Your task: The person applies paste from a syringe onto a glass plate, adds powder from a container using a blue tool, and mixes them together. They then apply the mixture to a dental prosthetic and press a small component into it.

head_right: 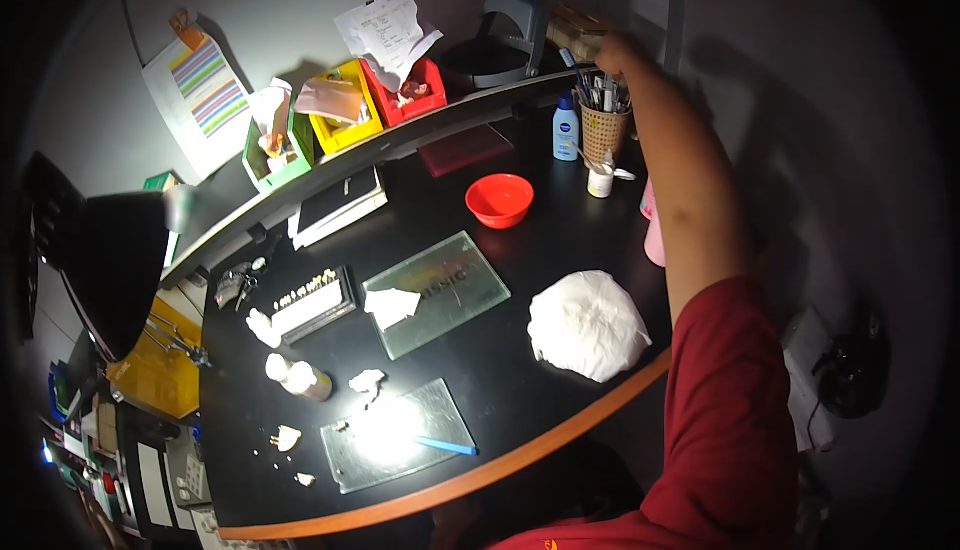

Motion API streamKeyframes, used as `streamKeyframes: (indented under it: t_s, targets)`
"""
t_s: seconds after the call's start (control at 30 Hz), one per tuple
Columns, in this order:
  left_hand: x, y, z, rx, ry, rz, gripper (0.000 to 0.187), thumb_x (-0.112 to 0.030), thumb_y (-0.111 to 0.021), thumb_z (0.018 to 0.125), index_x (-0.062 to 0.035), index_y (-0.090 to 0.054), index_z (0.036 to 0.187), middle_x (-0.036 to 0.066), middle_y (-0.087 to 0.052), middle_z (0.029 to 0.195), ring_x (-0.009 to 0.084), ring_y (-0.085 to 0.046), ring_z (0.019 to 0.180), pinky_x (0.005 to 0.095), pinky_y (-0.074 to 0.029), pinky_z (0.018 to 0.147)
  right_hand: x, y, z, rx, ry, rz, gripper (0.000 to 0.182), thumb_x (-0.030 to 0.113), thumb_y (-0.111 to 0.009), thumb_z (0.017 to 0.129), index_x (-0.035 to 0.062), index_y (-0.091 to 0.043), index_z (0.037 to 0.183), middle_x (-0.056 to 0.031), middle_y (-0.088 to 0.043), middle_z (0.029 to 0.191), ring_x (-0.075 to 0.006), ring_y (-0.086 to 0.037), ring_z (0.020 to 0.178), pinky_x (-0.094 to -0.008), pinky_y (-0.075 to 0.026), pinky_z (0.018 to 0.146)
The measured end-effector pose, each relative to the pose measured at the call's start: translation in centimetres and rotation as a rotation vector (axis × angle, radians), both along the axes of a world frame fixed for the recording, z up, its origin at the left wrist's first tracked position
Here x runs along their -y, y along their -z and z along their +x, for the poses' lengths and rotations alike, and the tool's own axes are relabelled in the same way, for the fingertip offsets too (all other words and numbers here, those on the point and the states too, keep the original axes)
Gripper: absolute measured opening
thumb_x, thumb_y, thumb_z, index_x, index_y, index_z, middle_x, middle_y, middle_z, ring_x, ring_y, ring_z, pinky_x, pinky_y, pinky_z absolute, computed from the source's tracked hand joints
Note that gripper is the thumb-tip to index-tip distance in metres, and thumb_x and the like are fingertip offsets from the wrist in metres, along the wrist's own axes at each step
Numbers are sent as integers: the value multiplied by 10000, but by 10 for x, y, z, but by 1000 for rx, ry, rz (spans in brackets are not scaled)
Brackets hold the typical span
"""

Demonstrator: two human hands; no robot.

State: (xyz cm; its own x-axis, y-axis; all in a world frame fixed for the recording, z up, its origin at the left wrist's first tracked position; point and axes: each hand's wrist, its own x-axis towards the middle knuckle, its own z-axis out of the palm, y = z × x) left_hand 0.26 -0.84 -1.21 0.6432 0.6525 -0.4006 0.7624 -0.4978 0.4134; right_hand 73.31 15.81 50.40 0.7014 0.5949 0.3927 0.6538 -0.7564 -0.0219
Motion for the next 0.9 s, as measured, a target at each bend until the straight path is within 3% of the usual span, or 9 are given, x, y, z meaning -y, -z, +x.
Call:
streamKeyframes:
  t_s: [0.07,0.2,0.53,0.6,0.63,0.73,0.8,0.83,0.9]
  targets:
    - [11,20,-10,211,7,256,608,-508,-644,938,-139,-631,1421,202,-654,1391,428,-612,1304,571,-493,1071,-6,14,-8,-71,75,79,406,192,-662,895,-11,-734,1238,-240,-691,1349,-382,-664,1276,-474,-542,1058]
    - [3,22,-3,229,-42,205,582,-499,-645,940,-138,-647,1395,199,-669,1358,428,-626,1277,573,-501,1052,-17,28,-26,-65,233,193,393,225,-670,963,34,-722,1303,-168,-640,1468,-341,-624,1357,-463,-529,1112]
    - [0,23,0,209,-54,114,517,-477,-650,943,-136,-688,1331,192,-707,1274,429,-661,1211,579,-520,1002,-7,-3,-35,1,187,347,310,103,-660,952,77,-758,1245,-223,-700,1333,-403,-665,1268,-492,-566,1053]
    - [0,25,-1,294,-31,206,505,-473,-651,944,-136,-697,1318,191,-715,1257,429,-668,1198,580,-524,992,5,-26,-54,53,182,335,285,123,-668,955,95,-772,1219,-225,-710,1309,-408,-667,1261,-497,-569,1047]
    - [0,26,0,396,-19,352,409,-435,-644,956,-132,-737,1214,184,-744,1112,429,-702,1086,586,-539,914,7,-35,-48,54,177,382,240,140,-690,931,137,-798,1146,-204,-745,1226,-394,-699,1205,-495,-578,1018]
    - [2,38,-5,312,-15,361,369,-395,-643,964,-124,-741,1195,198,-744,1075,439,-704,1032,595,-536,882,29,-53,-38,356,-29,446,150,99,-704,829,141,-779,952,-166,-765,976,-373,-748,970,-451,-603,857]
    - [8,40,-7,451,-13,373,361,-389,-620,990,-100,-746,1167,209,-748,1039,448,-710,983,582,-547,862,72,-63,-66,509,-249,495,98,129,-690,855,50,-742,882,-202,-740,888,-383,-701,834,-481,-558,762]
    - [13,8,-6,232,-37,40,373,-402,-601,1023,-83,-747,1150,219,-747,1008,448,-713,954,565,-558,860,74,-62,-106,511,-457,537,147,144,-683,869,4,-724,847,-219,-728,843,-388,-678,766,-496,-536,715]
    - [19,-2,-6,772,-183,-44,430,-484,-616,1037,-78,-740,1105,200,-736,955,364,-719,927,505,-558,850,120,-68,-167,467,-701,641,287,174,-669,895,-86,-688,777,-255,-703,755,-398,-631,631,-526,-491,621]
